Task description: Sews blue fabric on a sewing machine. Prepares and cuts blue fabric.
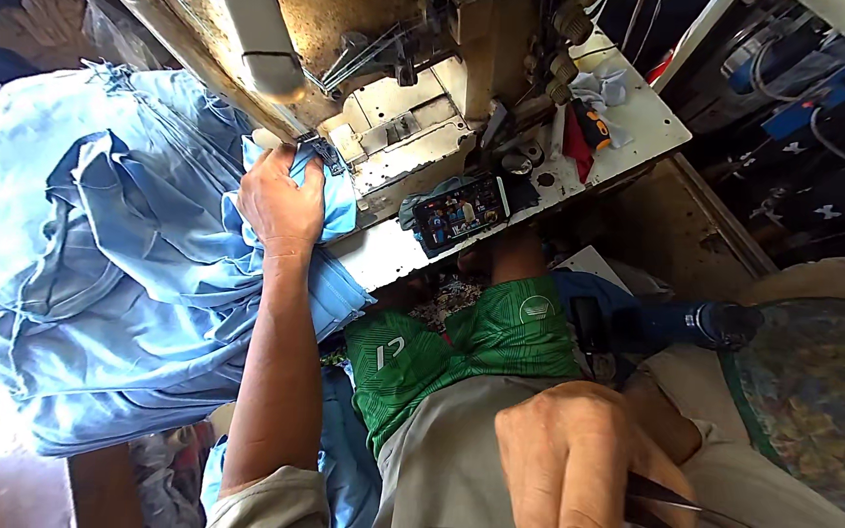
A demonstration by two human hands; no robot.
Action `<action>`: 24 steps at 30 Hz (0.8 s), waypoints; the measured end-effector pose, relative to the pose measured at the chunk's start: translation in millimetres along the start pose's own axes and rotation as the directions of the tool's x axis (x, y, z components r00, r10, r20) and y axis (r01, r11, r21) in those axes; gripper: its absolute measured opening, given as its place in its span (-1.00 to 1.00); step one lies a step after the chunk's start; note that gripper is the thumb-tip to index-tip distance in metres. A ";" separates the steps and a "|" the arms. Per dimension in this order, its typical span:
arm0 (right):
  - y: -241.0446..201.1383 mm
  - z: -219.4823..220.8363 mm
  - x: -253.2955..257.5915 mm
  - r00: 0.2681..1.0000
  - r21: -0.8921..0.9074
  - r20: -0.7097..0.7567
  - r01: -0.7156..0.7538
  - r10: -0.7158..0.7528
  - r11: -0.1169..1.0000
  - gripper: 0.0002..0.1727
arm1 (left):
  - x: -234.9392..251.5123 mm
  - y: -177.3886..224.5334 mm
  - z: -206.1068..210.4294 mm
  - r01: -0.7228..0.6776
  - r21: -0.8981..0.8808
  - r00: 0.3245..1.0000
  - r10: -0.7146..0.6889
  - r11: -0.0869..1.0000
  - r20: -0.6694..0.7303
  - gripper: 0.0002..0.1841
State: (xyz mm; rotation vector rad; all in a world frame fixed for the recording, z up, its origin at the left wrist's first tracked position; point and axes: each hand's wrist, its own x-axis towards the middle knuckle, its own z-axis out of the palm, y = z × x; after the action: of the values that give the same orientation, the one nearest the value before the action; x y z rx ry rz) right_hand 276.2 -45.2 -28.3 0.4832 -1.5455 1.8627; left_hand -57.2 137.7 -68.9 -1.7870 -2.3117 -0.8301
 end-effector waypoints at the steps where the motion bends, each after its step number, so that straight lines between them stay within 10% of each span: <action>1: 8.4 -4.1 -0.5 1.000 0.006 0.014 0.010 -0.010 1.000 -0.47 | 0.1 -0.2 0.3 -0.003 -0.002 1.000 0.003 1.000 -0.001 -0.51; 24: 65.0 -55.2 17.3 0.999 0.093 0.051 -0.018 0.013 0.996 -0.49 | 8.3 -13.8 1.4 -0.066 -0.086 0.997 0.068 0.994 0.022 -0.56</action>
State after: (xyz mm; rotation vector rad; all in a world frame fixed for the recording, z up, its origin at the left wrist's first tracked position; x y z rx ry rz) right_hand 226.1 7.0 -76.6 0.5657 -1.5037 1.9549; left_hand -72.1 143.3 -71.6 -1.9083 -2.2498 -0.9139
